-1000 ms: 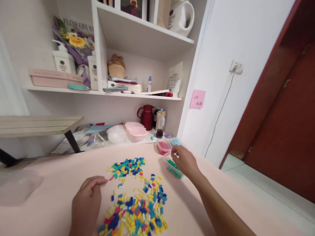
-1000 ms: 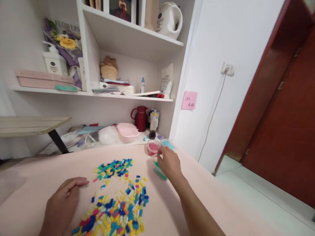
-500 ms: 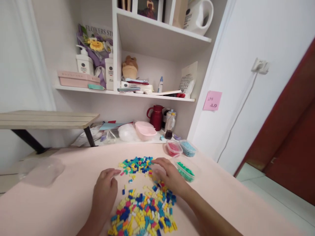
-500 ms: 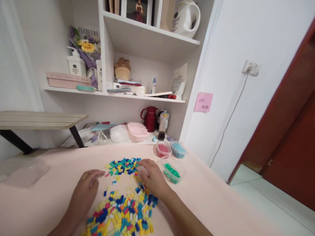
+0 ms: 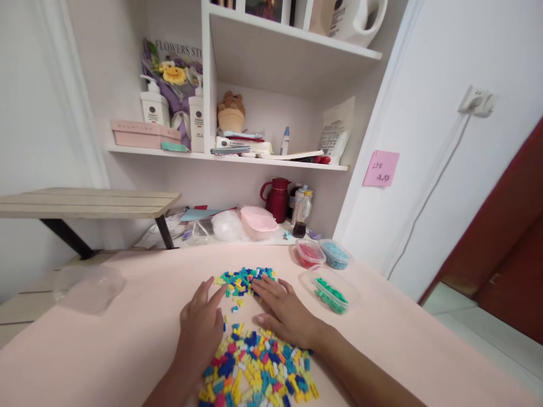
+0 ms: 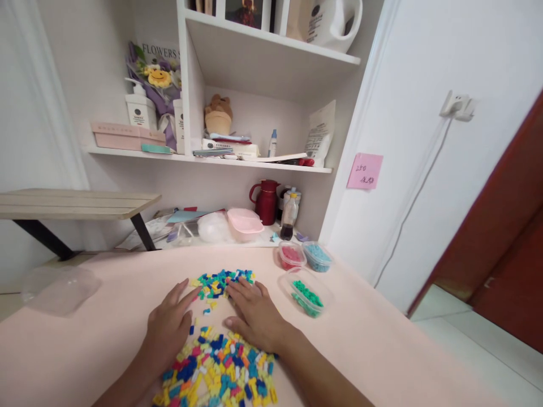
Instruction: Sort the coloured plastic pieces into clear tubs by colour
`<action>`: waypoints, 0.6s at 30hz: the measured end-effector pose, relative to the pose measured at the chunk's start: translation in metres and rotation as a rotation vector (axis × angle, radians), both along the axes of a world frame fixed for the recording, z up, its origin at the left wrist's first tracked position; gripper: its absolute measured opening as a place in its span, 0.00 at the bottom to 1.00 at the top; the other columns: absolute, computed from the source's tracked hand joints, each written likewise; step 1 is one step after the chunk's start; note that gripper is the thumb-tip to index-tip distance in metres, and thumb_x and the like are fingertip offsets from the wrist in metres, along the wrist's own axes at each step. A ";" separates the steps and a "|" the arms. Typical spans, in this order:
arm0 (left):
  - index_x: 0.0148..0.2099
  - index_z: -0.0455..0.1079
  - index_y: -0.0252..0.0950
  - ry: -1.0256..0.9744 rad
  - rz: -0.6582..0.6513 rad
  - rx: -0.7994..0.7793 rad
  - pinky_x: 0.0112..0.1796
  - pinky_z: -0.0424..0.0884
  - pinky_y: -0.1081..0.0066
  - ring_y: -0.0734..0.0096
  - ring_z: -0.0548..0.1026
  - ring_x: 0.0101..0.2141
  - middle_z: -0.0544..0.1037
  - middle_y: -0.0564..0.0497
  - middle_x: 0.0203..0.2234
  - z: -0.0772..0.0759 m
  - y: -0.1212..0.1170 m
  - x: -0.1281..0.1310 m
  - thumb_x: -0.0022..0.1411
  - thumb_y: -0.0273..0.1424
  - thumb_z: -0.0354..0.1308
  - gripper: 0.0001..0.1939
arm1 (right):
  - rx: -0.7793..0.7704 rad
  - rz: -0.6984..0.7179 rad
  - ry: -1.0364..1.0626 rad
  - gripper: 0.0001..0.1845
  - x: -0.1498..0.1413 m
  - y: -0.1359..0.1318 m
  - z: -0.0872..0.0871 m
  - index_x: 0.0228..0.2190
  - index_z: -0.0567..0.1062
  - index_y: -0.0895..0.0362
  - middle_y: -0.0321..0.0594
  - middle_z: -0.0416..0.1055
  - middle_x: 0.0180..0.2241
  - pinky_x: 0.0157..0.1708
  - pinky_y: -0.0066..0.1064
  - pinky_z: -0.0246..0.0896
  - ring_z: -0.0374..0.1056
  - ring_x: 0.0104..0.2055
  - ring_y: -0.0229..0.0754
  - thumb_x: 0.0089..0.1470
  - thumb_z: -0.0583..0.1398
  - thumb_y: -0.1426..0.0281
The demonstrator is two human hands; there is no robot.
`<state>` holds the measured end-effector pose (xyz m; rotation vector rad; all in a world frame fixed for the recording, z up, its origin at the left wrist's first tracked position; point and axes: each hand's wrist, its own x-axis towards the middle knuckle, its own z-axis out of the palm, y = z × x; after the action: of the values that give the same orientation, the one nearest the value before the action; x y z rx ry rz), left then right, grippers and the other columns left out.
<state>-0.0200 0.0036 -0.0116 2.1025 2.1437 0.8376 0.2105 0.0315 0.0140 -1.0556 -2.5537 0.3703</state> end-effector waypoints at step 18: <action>0.62 0.68 0.49 0.171 -0.041 -0.098 0.59 0.57 0.52 0.56 0.61 0.64 0.64 0.44 0.65 0.004 -0.004 0.002 0.60 0.19 0.44 0.32 | -0.027 -0.056 0.327 0.22 0.004 0.005 0.002 0.53 0.74 0.50 0.42 0.74 0.53 0.58 0.40 0.57 0.67 0.56 0.46 0.67 0.49 0.58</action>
<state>-0.0181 -0.0004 -0.0074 2.2338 2.1608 0.5552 0.2143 0.0369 0.0158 -0.9833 -2.2317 0.5178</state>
